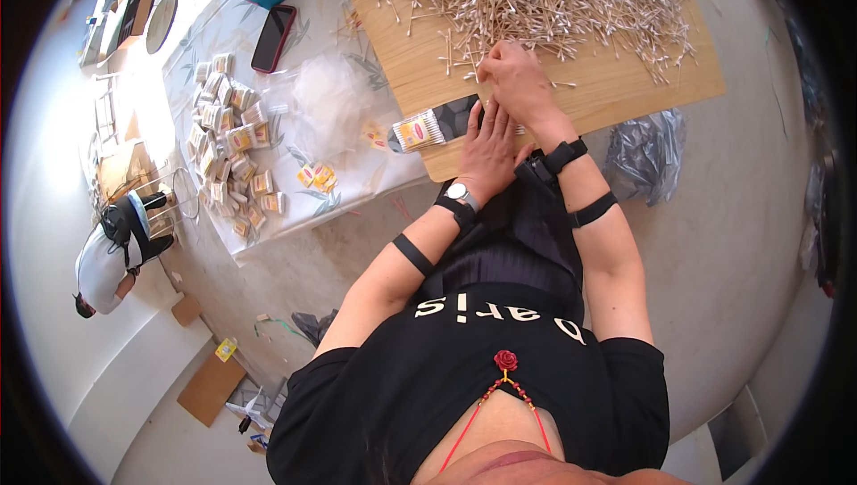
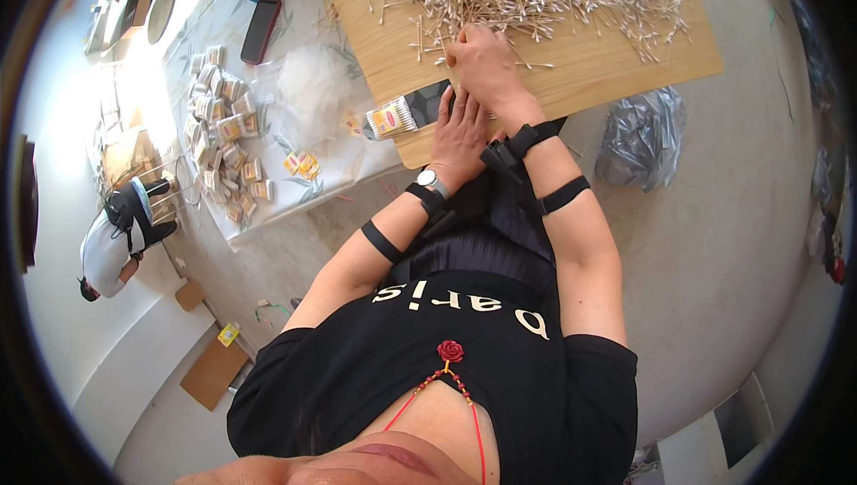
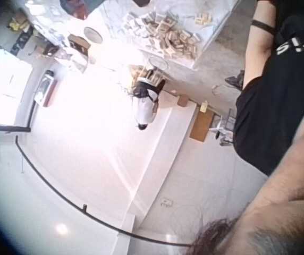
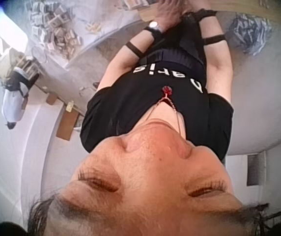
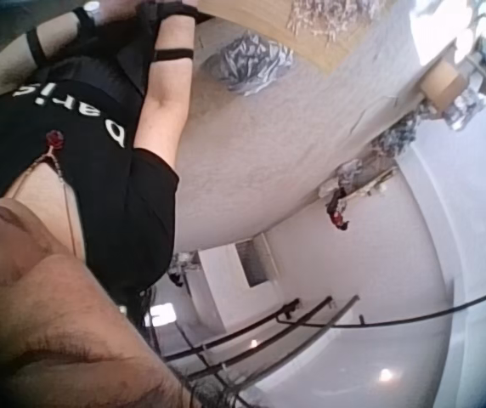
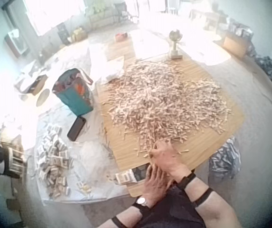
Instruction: Packing cotton swabs into small plastic bags with labels.
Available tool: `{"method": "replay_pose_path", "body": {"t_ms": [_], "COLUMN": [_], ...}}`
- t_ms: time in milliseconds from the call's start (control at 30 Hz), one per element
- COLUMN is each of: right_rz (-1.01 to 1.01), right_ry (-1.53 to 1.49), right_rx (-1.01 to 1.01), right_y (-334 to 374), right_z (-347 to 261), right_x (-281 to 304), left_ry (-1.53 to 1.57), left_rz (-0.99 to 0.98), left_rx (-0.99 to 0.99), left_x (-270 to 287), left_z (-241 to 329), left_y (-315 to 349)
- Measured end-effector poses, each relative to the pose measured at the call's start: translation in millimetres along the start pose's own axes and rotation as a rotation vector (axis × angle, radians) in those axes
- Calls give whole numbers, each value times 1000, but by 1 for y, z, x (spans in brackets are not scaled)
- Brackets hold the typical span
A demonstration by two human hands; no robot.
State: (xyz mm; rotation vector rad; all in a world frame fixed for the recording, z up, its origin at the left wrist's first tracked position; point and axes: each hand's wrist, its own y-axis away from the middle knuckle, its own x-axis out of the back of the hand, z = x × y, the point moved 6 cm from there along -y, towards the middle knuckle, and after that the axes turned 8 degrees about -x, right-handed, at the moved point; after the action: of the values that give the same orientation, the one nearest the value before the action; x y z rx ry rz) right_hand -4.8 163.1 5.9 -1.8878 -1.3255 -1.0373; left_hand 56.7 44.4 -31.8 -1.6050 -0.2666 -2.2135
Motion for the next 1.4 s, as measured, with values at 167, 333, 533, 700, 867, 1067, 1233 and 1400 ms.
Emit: {"method": "replay_pose_path", "body": {"t_ms": [167,333,533,700,867,1067,1233,1400], "right_rz": [93,335,310,160,247,311,186,401], "right_ry": [162,89,-77,-23,-35,-230,-62,-107], "right_rx": [-9,-80,-123,-166,-144,-62,16,-95], "right_y": [0,3,37,61,50,39,52,42], "right_z": [8,17,44,54,56,49,33,43], "right_x": [-8,21,44,24,20,24,7,21], "left_ry": [2,-14,13,3,-16,-27,-42,-49], "left_rz": [-49,21,33,35,31,27,22,11], "left_rx": [-9,2,10,12,1,6,0,-2], "left_x": [2,5,4,4,4,5,4,4], "left_z": [3,2,3,2,5,5,7,7], "left_y": [-2,-2,-3,-2,-3,-3,-3,-4]}}
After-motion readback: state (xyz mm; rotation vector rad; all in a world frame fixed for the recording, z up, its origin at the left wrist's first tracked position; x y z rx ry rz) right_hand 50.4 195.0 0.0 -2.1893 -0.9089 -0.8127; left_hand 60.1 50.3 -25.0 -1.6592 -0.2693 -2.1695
